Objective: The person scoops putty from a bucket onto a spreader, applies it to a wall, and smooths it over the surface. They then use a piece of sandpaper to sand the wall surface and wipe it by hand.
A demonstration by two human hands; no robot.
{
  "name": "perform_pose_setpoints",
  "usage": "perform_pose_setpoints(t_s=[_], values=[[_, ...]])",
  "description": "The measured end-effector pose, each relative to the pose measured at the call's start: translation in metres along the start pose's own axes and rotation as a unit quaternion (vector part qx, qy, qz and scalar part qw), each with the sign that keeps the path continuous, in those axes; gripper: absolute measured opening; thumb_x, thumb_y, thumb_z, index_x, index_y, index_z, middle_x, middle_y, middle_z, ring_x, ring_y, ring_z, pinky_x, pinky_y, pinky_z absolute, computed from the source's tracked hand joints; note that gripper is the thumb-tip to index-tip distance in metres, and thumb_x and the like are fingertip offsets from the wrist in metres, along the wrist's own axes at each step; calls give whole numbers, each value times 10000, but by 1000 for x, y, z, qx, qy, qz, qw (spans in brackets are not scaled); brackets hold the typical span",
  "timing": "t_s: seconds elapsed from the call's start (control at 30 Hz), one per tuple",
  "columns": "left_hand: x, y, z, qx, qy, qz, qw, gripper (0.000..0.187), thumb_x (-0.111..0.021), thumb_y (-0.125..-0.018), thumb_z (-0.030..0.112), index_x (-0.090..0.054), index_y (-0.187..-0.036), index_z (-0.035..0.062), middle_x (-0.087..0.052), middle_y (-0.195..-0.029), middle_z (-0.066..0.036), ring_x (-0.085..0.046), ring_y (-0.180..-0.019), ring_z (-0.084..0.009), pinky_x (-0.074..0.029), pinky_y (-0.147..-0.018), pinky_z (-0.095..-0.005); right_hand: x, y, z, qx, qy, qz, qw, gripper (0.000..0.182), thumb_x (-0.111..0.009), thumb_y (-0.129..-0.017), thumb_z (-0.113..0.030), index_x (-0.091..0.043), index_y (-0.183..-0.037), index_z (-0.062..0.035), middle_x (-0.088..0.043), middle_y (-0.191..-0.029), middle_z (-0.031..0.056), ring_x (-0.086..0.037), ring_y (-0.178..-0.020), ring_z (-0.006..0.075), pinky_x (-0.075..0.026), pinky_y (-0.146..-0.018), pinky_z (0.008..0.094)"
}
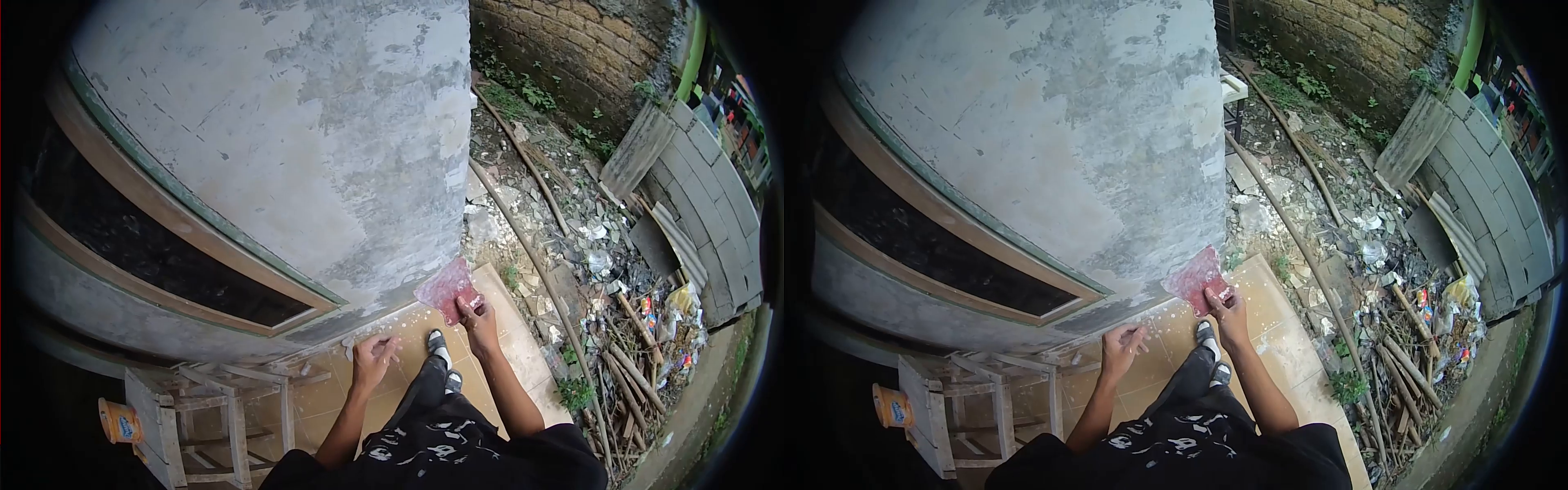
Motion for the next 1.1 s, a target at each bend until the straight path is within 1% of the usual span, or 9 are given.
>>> perform_pose_setpoints(t_s=[0.07, 0.3, 0.4, 0.53, 0.7, 0.83, 0.97, 1.07, 1.1], values=[[4, -11, 5, 40, 51, 27, 998, 264, -655, -945, 182, -673, -1006, -74, -726, -806, -114, -663, -590, -138, -507, -531, -245, -13, -13, -12, -4, -24, -2, 1000, 241, -704, -916, -104, -601, -1102, 10, -669, -919, 45, -618, -776, 94, -490, -674, 256], [12, -78, 29, 45, 56, 76, 995, 260, -625, -964, 180, -667, -996, -74, -716, -820, -119, -647, -585, -132, -469, -498, -240, -39, -86, -115, 192, 185, -60, 962, 181, -711, -897, -75, -626, -1031, 10, -671, -914, 44, -601, -829, 96, -480, -736, 262], [25, -102, 42, 7, 45, 93, 995, 255, -627, -962, 172, -657, -993, -80, -713, -835, -117, -648, -598, -136, -477, -524, -242, -55, -125, -189, 328, 384, -63, 861, 163, -691, -913, -94, -613, -1003, 18, -644, -879, 27, -567, -821, 113, -459, -763, 267], [45, -136, 57, -26, 81, 107, 991, 238, -636, -954, 149, -647, -981, -87, -703, -838, -108, -652, -637, -139, -488, -579, -248, -100, -153, -267, 378, 254, -116, 883, 150, -635, -961, -110, -587, -1050, 0, -620, -930, 10, -534, -825, 79, -437, -739, 249], [60, -163, 84, -70, 65, 113, 989, 190, -627, -954, 110, -648, -969, -78, -700, -838, -118, -644, -635, -137, -494, -581, -246, -138, -177, -308, 215, -58, -189, 956, 266, -566, -994, -156, -585, -1227, -29, -664, -1100, 32, -613, -1000, 121, -477, -888, 291], [69, -172, 105, -109, 47, 117, 986, 177, -610, -960, 86, -641, -953, -88, -694, -823, -124, -641, -630, -140, -513, -587, -262, -158, -192, -298, 117, -127, -158, 972, 307, -573, -976, -206, -611, -1225, -31, -712, -1067, 72, -678, -841, 179, -526, -815, 346], [85, -173, 126, -138, 49, 136, 980, 168, -603, -960, 78, -640, -933, -84, -688, -798, -133, -643, -630, -146, -507, -581, -262, -162, -200, -288, 22, -195, -168, 966, 138, -561, -995, -208, -584, -990, -72, -508, -753, -26, -425, -664, 120, -417, -652, 270], [97, -175, 138, -161, 48, 158, 973, 156, -604, -954, 67, -641, -911, -79, -686, -784, -129, -646, -623, -147, -505, -574, -265, -160, -197, -287, 44, -173, -145, 973, 147, -593, -986, -226, -591, -1006, -80, -524, -780, -29, -441, -669, 114, -425, -660, 268], [99, -176, 145, -174, 29, 156, 972, 154, -613, -948, 65, -641, -900, -78, -687, -780, -127, -644, -616, -147, -507, -577, -265, -157, -195, -290, 70, -147, -165, 973, 213, -609, -981, -241, -593, -1101, -65, -600, -888, -16, -548, -766, 114, -481, -733, 283]])
Point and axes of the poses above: each hand's wrist, its own y-axis away from the middle knuckle, its own x-axis out of the back of the hand, z = x × y, the point moved 1 cm from there along -y, towards the middle knuckle
